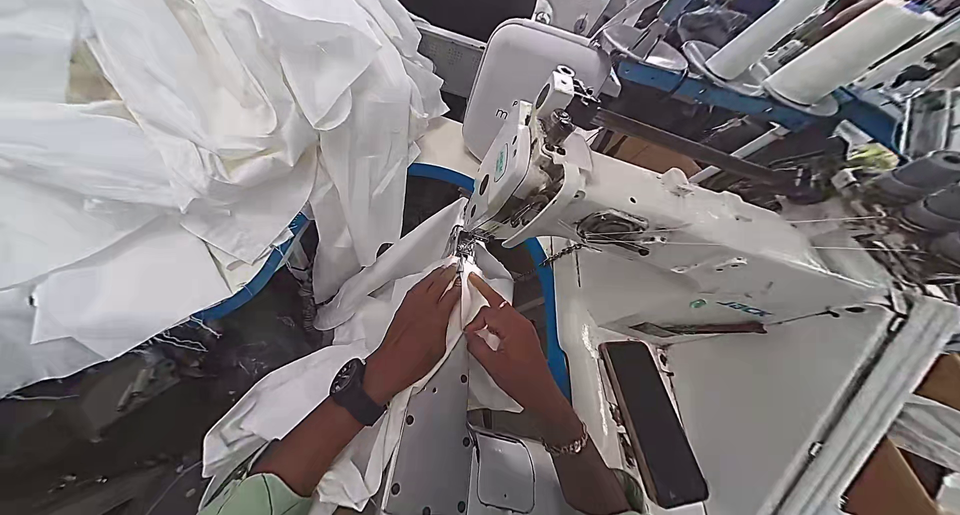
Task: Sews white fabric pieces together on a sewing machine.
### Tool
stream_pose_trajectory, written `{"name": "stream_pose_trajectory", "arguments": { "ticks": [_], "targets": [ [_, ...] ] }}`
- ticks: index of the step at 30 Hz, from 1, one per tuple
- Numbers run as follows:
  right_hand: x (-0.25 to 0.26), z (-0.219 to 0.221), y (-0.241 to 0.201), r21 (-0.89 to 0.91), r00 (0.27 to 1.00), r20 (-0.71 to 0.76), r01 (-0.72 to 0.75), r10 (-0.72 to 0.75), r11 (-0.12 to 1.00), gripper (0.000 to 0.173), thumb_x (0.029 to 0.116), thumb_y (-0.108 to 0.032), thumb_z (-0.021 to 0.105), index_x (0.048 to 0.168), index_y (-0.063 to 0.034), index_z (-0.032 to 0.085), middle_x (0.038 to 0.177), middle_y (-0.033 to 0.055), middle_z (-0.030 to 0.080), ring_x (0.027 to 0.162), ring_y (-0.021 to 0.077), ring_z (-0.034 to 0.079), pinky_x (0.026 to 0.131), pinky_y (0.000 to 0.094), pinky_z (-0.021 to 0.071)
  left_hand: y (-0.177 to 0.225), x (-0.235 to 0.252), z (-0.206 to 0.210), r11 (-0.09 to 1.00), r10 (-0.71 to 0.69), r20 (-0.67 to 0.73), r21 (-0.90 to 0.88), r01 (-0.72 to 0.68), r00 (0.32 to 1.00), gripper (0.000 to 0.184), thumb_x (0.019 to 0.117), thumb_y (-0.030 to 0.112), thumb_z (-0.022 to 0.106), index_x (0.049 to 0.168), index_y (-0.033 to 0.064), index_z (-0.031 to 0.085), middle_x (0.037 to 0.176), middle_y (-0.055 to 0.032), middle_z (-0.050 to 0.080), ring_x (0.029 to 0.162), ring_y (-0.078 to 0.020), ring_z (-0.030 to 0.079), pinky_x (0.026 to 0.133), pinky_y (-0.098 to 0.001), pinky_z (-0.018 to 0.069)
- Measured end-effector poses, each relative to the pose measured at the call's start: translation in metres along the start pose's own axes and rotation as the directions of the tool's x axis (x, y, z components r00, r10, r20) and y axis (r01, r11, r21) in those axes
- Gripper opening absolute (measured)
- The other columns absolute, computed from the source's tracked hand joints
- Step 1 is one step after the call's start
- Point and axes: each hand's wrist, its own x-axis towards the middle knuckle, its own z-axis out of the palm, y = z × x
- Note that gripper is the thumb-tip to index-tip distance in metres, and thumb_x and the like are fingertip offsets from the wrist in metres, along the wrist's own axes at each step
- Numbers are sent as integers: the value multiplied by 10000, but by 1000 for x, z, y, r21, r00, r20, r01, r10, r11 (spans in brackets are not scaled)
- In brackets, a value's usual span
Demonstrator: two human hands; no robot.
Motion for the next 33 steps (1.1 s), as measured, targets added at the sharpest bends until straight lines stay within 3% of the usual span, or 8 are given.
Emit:
{"name": "stream_pose_trajectory", "arguments": {
  "ticks": [5,9,12,15,21,27,30,33],
  "targets": [
    [-4,-1,-4,-150,998,60,15,-6,989,123,789,-139,628,701,-55,646,1461,216,562,588,67,569,501,256,448,1,-1,-2,996,-40,19,-81,41,999,375,1004,11,457,1336,-70,613,1486,-253,532,1400,-381,511,1146,-448,436],
    [12,8,-2,152,997,46,-70,64,986,110,827,-90,659,751,-11,668,1492,248,491,693,-72,514,587,109,429,2,0,-3,978,-53,-37,-203,44,998,410,970,-10,467,1358,-118,542,1446,-281,554,1381,-387,530,1143,-438,438],
    [24,14,2,222,997,9,-80,80,972,146,850,-109,690,761,5,671,1473,269,513,964,-48,604,771,107,480,-2,4,2,970,-15,-75,-242,-3,997,329,929,-50,510,1240,-103,606,1416,-303,564,1371,-426,525,1138,-474,440],
    [19,19,-3,34,989,-136,-59,63,998,170,831,-172,710,754,-24,739,1368,235,633,807,-14,654,695,152,512,-2,6,4,969,-31,-90,-246,8,995,262,930,-38,526,1162,-74,643,1425,-301,558,1365,-434,529,1123,-475,455],
    [23,14,4,207,984,-85,-136,156,969,157,810,-131,726,688,-40,687,1387,188,629,800,-87,608,676,103,484,0,11,7,976,-50,-91,-217,30,995,252,913,-58,524,1139,-69,634,1423,-295,562,1358,-443,533,1105,-476,468],
    [23,26,-9,-118,979,-191,-97,74,988,183,886,-200,663,844,-32,721,1359,183,651,846,44,674,693,190,529,-3,14,16,956,-119,-160,-285,70,980,247,950,-24,527,1168,-94,622,1422,-286,566,1332,-387,571,1099,-427,482],
    [25,37,-22,-384,959,-279,-71,-42,920,210,932,-145,599,935,18,732,1038,208,699,778,256,710,597,356,567,-10,27,17,952,-171,-167,-283,119,971,260,938,-6,548,1165,-116,611,1326,-306,608,1243,-415,614,1042,-479,506],
    [-5,14,-54,-513,975,-202,-187,94,838,197,895,-79,641,985,68,737,854,214,717,711,360,722,587,499,571,4,22,-4,922,-281,-53,-294,254,958,374,983,137,579,1270,-102,597,1084,-240,680,1038,-374,660,937,-504,527]
  ]
}}
